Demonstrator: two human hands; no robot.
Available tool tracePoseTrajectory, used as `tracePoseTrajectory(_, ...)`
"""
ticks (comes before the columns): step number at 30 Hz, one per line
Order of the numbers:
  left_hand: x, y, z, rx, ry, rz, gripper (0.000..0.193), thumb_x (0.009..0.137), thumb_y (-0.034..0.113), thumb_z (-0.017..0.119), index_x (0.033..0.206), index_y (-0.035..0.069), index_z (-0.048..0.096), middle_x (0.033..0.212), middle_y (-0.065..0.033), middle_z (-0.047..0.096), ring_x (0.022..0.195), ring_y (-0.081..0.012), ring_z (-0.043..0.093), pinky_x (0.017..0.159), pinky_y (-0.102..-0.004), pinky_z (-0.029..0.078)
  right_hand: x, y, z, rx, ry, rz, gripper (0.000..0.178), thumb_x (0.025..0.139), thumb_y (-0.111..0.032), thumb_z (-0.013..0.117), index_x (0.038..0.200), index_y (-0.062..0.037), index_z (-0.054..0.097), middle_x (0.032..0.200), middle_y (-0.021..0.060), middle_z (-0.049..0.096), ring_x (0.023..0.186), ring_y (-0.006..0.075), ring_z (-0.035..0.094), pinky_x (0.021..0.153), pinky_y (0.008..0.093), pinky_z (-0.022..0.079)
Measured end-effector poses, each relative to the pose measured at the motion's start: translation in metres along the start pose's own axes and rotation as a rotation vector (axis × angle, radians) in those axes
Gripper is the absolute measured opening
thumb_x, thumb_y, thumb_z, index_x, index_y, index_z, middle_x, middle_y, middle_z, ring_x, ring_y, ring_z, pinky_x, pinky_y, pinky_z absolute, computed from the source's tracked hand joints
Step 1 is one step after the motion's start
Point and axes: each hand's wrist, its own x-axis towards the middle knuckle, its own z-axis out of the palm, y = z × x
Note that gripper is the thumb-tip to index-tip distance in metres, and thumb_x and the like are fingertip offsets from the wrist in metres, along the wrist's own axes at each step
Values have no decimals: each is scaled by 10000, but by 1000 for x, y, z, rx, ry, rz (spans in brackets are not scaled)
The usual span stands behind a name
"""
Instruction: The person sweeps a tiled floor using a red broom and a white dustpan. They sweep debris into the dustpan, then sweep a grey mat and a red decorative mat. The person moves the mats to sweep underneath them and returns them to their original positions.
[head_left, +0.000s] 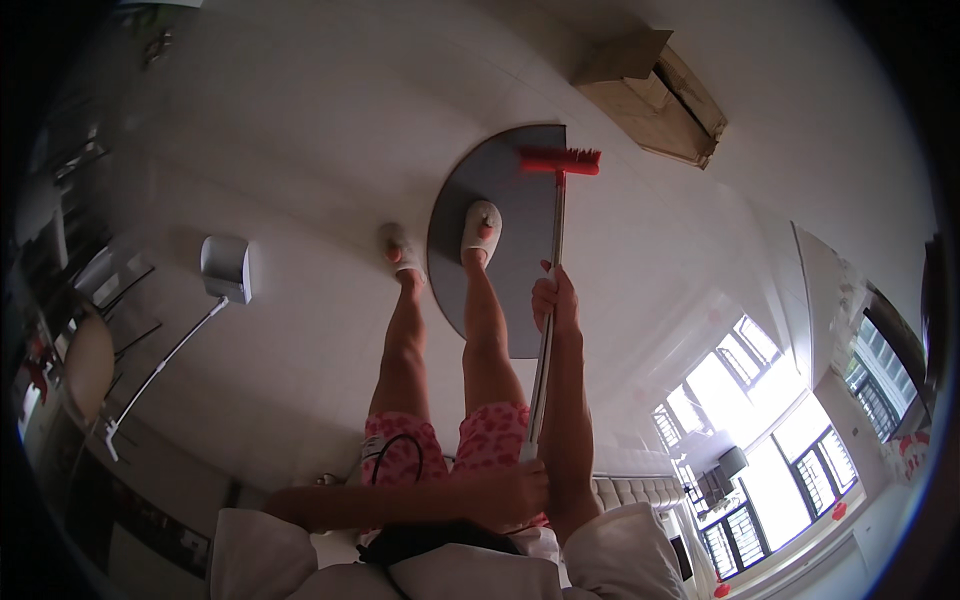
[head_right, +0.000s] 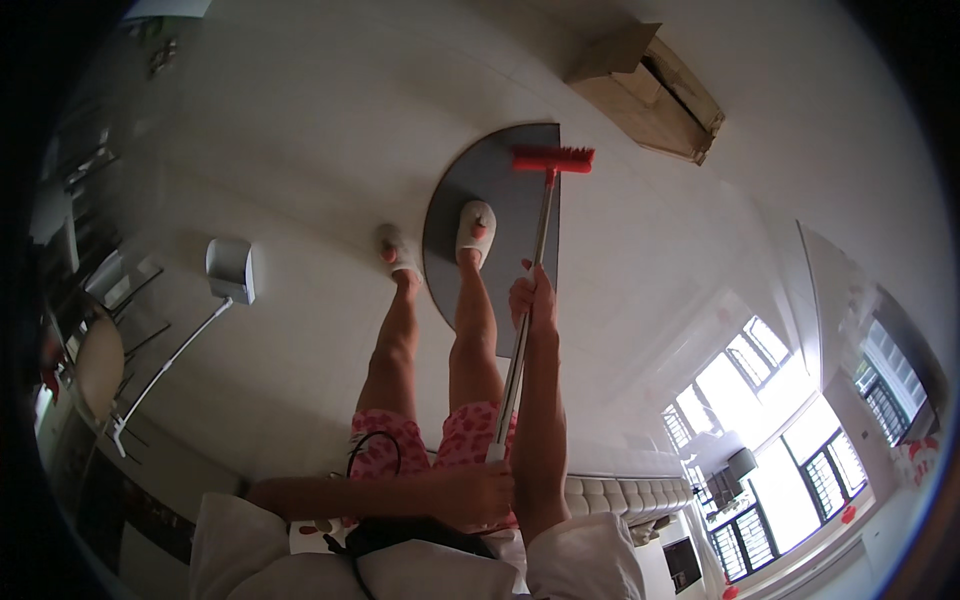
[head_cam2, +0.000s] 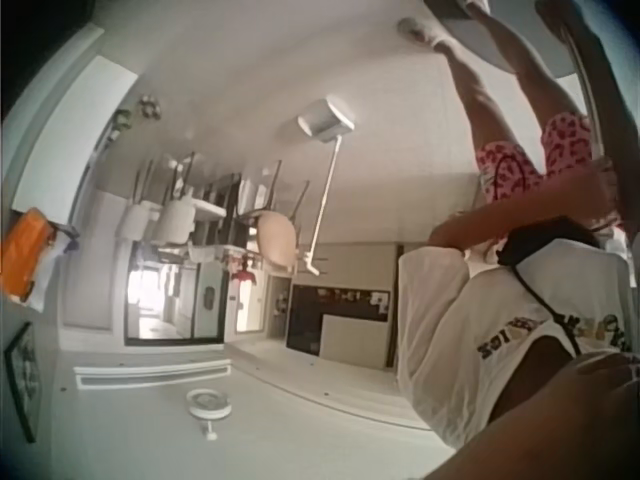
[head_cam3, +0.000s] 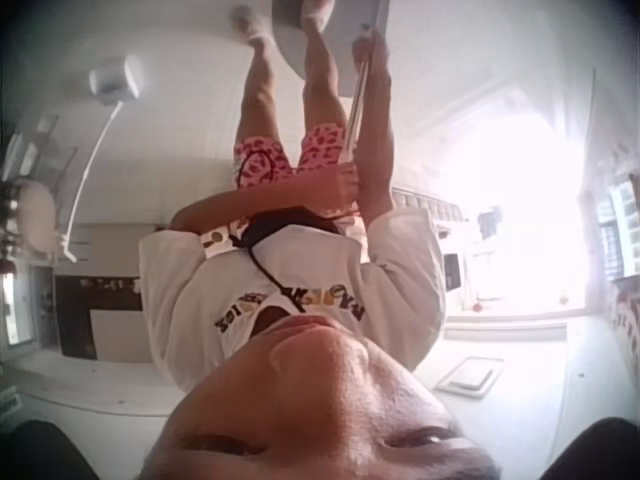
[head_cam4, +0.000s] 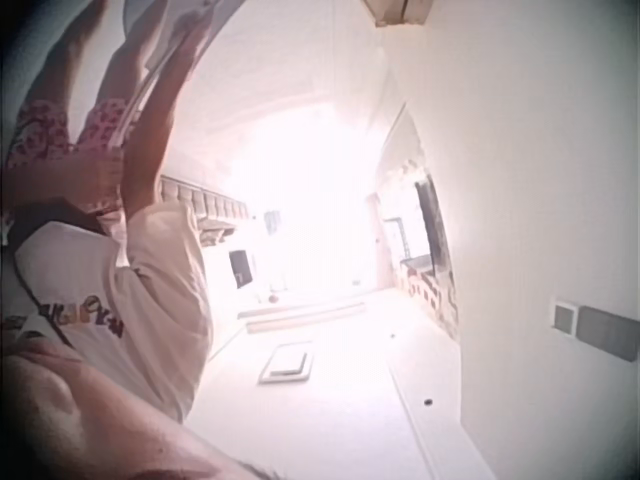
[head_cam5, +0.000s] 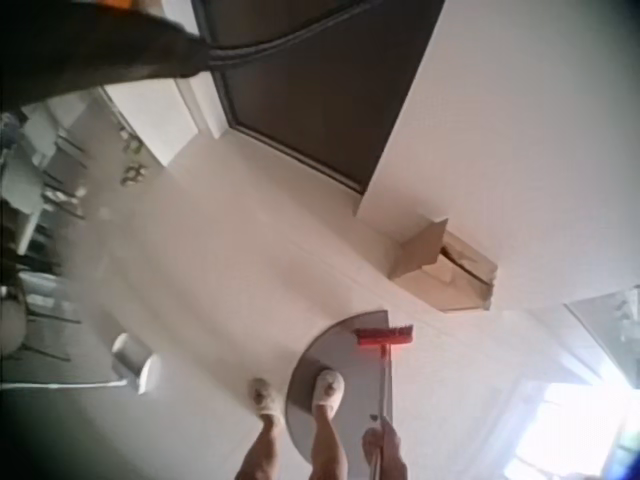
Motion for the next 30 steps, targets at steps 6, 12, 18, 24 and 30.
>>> tracePoseTrajectory(6, -3, -7, -13, 31, -44, 13, 176, 759, 226, 636, 848, 75, 630, 929, -88, 586, 967, -228, 543, 945, -376, 399, 14, 4, -2, -54, 181, 131, 321, 1004, -348, 509, 1172, -75, 515, 636, -54, 323, 469, 43, 281, 362, 193, 233)
tracePoseTrajectory(12, -14, -31, -53, 120, 52, -48, 342, 812, 228, 642, 1127, 95, 622, 1202, -91, 575, 1136, -208, 535, 1040, -355, 374, -38, -28, -52, 270, -150, 216, 318, 1029, -347, 458, 1180, -77, 535, 628, -55, 316, 471, 42, 282, 374, 186, 252)
tracePoseTrajectory(18, -141, -259, -111, -270, 491, -857, 315, 846, 298, 668, 1074, 84, 630, 974, -76, 678, 876, -189, 663, 691, -358, 523, -110, -47, -100, -6, -8, 210, 327, 1029, -350, 457, 1240, -111, 529, 589, -65, 285, 452, 41, 286, 364, 195, 246)
tracePoseTrajectory(24, -208, -427, -123, -254, 1066, -1311, 237, 799, 288, 671, 892, 71, 661, 740, -84, 664, 685, -182, 650, 645, -336, 520, -111, -91, -154, -682, 392, 133, 324, 1017, -280, 480, 1304, -130, 492, 566, -65, 287, 426, 43, 296, 350, 201, 242)
tracePoseTrajectory(30, -248, -580, -42, -269, 799, -1523, 292, 851, 305, 597, 707, 51, 571, 584, -88, 578, 506, -215, 570, 503, -363, 485, -31, -149, -195, -1189, 654, 197, 199, 996, -223, 509, 1129, -78, 542, 524, -45, 385, 379, 43, 343, 324, 228, 247)
